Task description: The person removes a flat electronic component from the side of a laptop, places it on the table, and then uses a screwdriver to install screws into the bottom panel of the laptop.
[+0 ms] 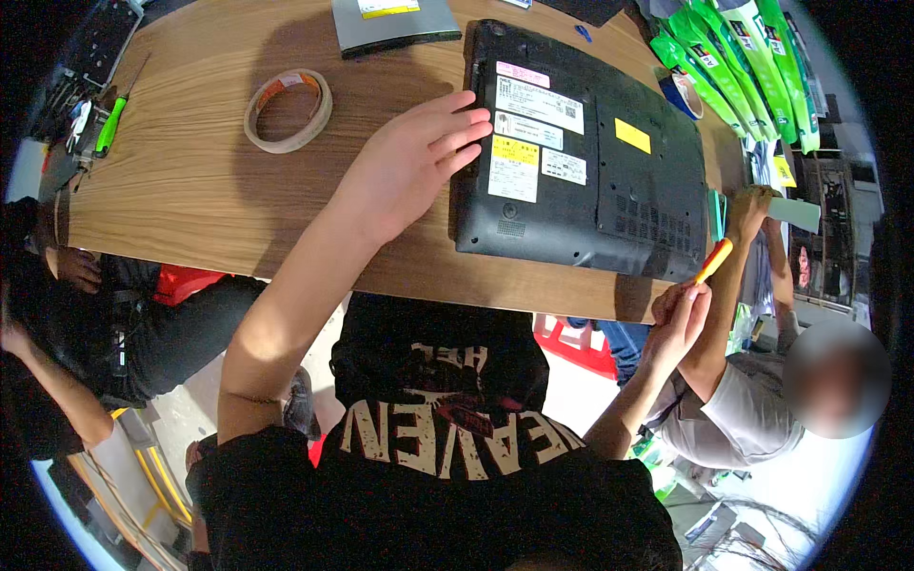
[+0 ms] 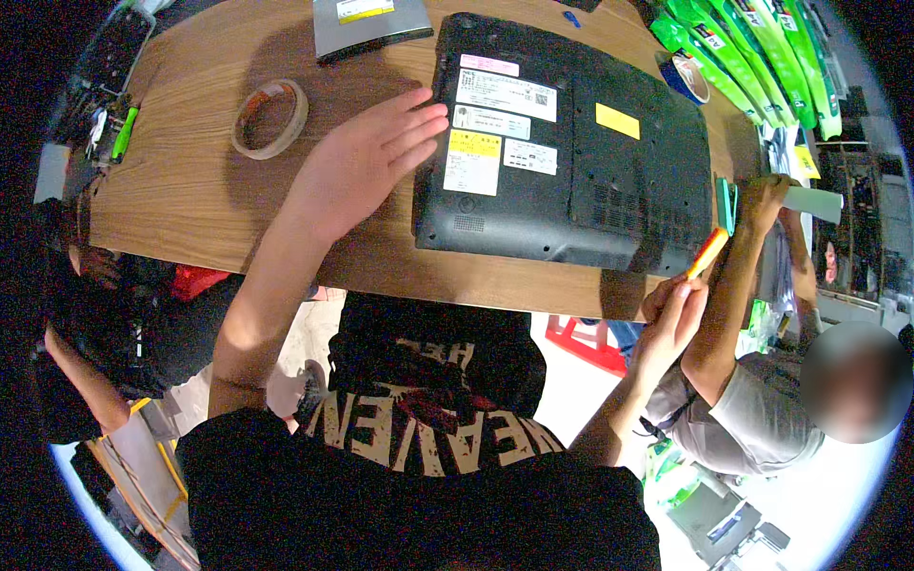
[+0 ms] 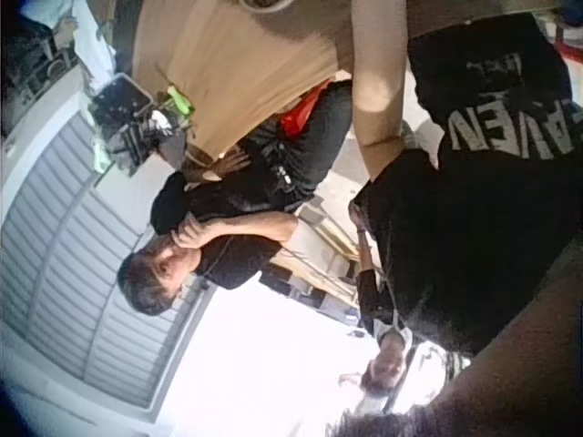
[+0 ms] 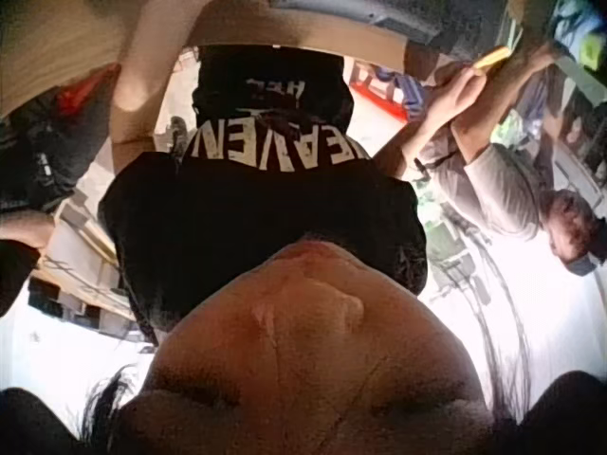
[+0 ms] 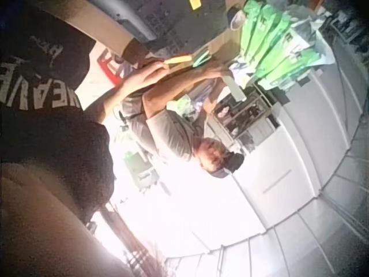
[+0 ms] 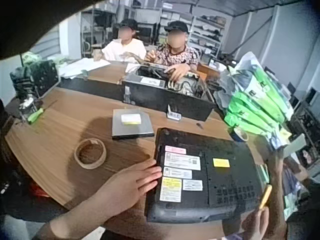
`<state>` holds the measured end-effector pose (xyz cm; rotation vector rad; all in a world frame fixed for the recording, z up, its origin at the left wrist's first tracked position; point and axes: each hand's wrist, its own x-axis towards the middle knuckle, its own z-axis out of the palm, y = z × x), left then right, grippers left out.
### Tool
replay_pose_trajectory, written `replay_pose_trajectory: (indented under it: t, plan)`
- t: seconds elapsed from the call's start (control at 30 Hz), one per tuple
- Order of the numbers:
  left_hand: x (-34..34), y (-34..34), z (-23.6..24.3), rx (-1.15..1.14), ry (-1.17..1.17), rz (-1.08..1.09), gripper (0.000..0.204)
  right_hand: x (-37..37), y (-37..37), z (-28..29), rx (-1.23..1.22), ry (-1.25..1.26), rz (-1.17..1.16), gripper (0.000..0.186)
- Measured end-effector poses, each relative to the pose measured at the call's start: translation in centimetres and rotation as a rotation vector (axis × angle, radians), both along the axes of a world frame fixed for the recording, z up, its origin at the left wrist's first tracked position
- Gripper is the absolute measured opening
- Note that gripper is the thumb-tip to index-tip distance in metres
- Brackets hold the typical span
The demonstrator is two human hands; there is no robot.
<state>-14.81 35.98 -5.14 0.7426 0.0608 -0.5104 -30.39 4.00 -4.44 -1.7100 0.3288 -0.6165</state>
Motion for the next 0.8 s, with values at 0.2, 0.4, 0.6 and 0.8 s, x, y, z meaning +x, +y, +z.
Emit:
replay_pose_trajectory:
  t: [0.2, 0.4, 0.6, 0.8]
  plan:
    - [0.0, 0.6, 0.7, 0.279, -0.19, -0.057, 0.043, -0.5, -3.1, -1.9, -0.109, 0.028, -0.047, 0.013]
    - [1.0, 0.9, 1.3, 0.363, -0.264, -0.193, 0.043, -0.4, -3.3, -3.7, -0.206, 0.026, -0.18, 0.013]
    - [2.2, 0.5, 1.3, 0.267, -0.098, -0.225, 0.041, -0.4, -3.7, -4.1, -0.216, 0.041, -0.12, 0.015]
    - [1.9, -0.3, 0.4, 0.357, 0.005, -0.168, 0.034, 0.2, -3.0, -3.4, -0.208, 0.045, -0.129, 0.014]
